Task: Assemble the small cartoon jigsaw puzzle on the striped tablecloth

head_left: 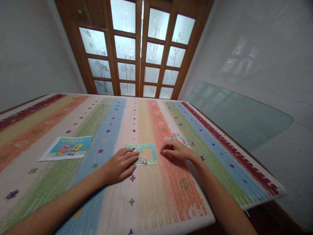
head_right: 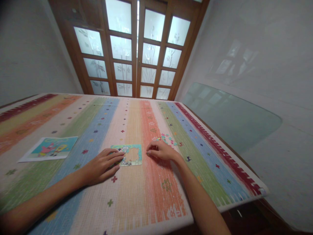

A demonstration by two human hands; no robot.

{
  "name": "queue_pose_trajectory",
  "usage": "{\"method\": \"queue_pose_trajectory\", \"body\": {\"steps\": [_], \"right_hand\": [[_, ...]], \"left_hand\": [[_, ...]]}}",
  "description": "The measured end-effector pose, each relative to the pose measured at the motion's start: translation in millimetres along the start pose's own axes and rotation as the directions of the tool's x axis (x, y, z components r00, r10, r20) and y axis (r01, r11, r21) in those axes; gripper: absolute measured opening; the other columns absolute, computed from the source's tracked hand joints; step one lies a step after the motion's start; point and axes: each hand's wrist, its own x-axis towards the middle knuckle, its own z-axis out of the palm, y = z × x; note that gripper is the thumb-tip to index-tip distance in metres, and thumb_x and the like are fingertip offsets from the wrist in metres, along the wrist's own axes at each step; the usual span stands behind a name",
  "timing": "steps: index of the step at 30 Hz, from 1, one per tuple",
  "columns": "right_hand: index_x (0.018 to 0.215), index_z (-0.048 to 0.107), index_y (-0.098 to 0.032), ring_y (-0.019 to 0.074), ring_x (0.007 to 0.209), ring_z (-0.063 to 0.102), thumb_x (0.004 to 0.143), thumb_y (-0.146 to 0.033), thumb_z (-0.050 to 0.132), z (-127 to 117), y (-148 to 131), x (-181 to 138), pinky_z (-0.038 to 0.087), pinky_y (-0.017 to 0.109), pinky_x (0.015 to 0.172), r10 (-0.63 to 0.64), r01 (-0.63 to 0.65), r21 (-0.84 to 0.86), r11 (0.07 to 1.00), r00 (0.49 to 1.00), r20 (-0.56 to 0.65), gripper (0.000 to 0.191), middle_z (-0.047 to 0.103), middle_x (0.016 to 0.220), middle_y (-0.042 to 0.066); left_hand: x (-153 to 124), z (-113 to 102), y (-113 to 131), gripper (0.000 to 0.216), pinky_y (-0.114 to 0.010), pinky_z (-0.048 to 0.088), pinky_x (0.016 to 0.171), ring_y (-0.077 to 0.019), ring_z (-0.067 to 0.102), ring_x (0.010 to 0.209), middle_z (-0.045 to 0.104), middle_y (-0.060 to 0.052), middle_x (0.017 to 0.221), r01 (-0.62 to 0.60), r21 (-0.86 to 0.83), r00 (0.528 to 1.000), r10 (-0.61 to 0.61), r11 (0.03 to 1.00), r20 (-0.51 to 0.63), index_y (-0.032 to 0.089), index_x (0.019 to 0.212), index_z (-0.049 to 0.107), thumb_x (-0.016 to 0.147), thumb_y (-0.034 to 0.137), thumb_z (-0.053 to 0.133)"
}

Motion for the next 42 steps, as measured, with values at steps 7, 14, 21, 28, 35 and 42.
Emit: {"method": "queue_pose_trajectory", "body": {"steps": [7,14,21,28,35,42], "right_hand": [[0.092,0.078,-0.020,0.0160,0.075,0.063,0.090,-0.021,0.068,40.5,-26.8,21.6,0.047,0.028,0.069,-0.095,0.087,-0.067,0.994,0.987,-0.128,0.010,0.074,0.086,0.004],[0.088,0.079,-0.019,0.0177,0.079,0.068,0.086,-0.016,0.071,69.5,-36.5,41.0,0.050,0.030,0.077,-0.035,0.029,-0.028,0.999,0.973,-0.229,0.008,0.078,0.085,0.005],[0.095,0.079,-0.020,0.0200,0.086,0.066,0.089,-0.016,0.070,80.0,-30.0,45.6,0.049,0.033,0.081,-0.138,0.107,-0.135,0.985,0.957,-0.253,0.011,0.076,0.091,0.007],[0.082,0.077,-0.021,0.0223,0.089,0.059,0.087,-0.028,0.078,78.1,-32.1,39.3,0.045,0.035,0.081,-0.244,0.147,-0.345,0.927,0.936,-0.255,0.009,0.066,0.085,0.006],[0.086,0.077,-0.019,0.0226,0.090,0.058,0.090,-0.027,0.074,80.4,-34.7,38.3,0.045,0.034,0.079,-0.212,0.112,-0.380,0.918,0.949,-0.234,0.010,0.064,0.088,0.007],[0.089,0.078,-0.019,0.0214,0.089,0.058,0.089,-0.020,0.072,81.6,-33.0,39.2,0.045,0.033,0.079,-0.229,0.128,-0.368,0.921,0.942,-0.245,0.006,0.063,0.088,0.006]], "left_hand": [[1.5,-1.1,2.8,0.031,-0.047,0.050,0.099,-0.0283,0.060,0.116,0.070,-0.010,0.127,0.018,-0.022,1.000,-0.018,1.000,-0.002,0.020,0.130,0.062,0.101,0.025,0.051],[1.4,0.6,3.0,0.033,-0.048,0.050,0.099,-0.0294,0.060,0.115,0.070,-0.010,0.128,0.032,-0.013,0.999,-0.032,0.999,0.006,0.019,0.131,0.062,0.100,0.024,0.051],[1.0,1.2,2.5,0.033,-0.048,0.050,0.101,-0.0290,0.060,0.117,0.069,-0.011,0.129,0.034,-0.031,0.999,-0.034,0.999,0.015,0.019,0.131,0.063,0.100,0.024,0.050],[0.9,-0.2,3.1,0.035,-0.048,0.050,0.100,-0.0286,0.059,0.117,0.069,-0.010,0.129,0.032,-0.041,0.999,-0.032,0.999,0.002,0.020,0.134,0.061,0.100,0.024,0.051],[0.6,0.7,2.6,0.033,-0.048,0.051,0.099,-0.0291,0.060,0.116,0.069,-0.011,0.129,0.029,-0.022,1.000,-0.028,0.999,0.013,0.018,0.132,0.061,0.100,0.024,0.051],[0.5,1.0,3.2,0.032,-0.048,0.051,0.100,-0.0295,0.060,0.116,0.069,-0.011,0.129,0.032,-0.010,0.999,-0.032,0.999,0.013,0.017,0.130,0.062,0.101,0.024,0.050]]}}
